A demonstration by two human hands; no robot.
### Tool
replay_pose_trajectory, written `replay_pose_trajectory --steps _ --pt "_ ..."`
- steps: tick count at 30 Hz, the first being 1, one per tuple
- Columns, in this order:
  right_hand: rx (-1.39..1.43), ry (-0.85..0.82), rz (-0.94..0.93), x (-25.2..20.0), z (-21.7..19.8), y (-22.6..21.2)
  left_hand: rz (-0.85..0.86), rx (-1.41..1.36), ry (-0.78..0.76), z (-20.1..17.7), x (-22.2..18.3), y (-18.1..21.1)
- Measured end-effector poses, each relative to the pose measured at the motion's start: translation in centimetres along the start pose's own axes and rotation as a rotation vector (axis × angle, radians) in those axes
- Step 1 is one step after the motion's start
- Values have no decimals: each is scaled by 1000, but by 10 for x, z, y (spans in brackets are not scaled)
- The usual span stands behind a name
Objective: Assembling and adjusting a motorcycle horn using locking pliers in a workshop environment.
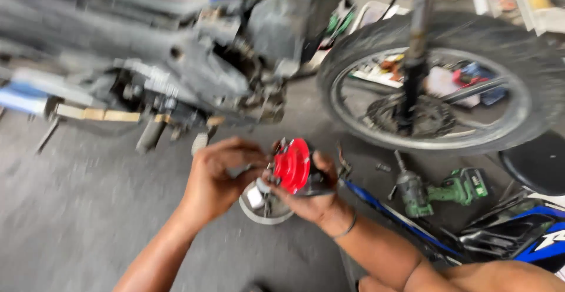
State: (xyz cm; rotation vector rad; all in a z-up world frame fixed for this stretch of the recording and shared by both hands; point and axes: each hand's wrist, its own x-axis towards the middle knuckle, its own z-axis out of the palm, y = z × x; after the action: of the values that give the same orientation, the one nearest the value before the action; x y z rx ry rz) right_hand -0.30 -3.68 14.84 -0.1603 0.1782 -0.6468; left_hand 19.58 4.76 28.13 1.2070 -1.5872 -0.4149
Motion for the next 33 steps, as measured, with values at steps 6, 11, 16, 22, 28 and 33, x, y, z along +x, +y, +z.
replay_pose_trajectory --steps 6,11,16,22,28,33 --pt "-129 -244 -46 0 25 -10 -22 146 35 9 -8 6" --pt "-250 -325 -130 -1 25 -10 -166 192 20 11 -12 15" --pt "-329 -387 -161 -3 42 -14 -392 75 10 7 -6 20" --pt "-488 -471 -268 -4 50 -19 -521 -60 -50 3 -7 10" --pt "-673 -524 -286 -6 62 -29 -499 -91 -77 4 -11 9" --pt "-500 -475 -249 -4 52 -20 -131 -98 -33 4 -5 19"
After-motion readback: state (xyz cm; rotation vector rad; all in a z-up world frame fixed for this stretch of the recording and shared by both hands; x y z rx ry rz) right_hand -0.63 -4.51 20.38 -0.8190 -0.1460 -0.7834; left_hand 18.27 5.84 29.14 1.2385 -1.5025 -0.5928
